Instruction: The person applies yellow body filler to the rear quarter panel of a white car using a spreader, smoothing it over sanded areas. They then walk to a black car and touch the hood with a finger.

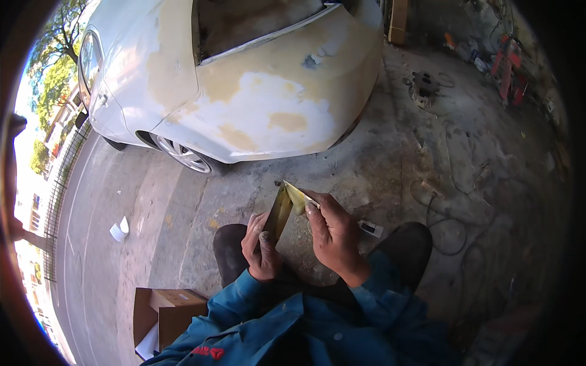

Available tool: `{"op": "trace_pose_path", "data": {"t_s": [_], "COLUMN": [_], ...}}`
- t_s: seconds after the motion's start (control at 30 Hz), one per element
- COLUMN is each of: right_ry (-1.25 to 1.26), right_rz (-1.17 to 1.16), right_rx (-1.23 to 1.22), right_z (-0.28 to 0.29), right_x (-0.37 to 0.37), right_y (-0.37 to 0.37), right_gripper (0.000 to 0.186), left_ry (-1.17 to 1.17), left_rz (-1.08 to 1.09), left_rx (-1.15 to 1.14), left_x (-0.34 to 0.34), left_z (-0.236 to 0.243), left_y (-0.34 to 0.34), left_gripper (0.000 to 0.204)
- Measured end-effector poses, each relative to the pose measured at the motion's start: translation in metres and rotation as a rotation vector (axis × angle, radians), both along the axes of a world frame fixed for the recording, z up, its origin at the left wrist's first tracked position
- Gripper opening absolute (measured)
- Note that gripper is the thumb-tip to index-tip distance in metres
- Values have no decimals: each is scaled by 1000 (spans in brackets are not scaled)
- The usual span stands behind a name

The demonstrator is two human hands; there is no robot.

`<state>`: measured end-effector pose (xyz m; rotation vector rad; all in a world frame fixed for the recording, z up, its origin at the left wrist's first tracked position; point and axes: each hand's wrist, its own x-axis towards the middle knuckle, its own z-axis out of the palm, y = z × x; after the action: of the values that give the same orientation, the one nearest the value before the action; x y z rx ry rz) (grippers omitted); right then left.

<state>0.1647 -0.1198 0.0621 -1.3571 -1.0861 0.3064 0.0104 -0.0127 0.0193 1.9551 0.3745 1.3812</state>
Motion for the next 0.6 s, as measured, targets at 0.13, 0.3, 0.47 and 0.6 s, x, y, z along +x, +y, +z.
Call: {"op": "trace_pose_path", "data": {"t_s": [0.13,0.3,0.47,0.6], "right_ry": [-268,-377,-407,317], "right_rz": [14,187,249,17], "right_rx": [74,8,14,172], "right_z": [-6,-16,-12,-23], "right_x": [-6,-11,9,17], "right_y": [0,-11,-17,-15], "right_gripper": [38,49,45,34], "left_ry": [52,37,-235,-519], "left_rz": [7,10,-9,-393], "left_rx": [74,-101,-562,-1029], "left_x": [0,1,3,-2], "left_z": [1,8,-6,-16], "left_y": [-1,2,2,3], "left_gripper": [38,38,45,54]}}
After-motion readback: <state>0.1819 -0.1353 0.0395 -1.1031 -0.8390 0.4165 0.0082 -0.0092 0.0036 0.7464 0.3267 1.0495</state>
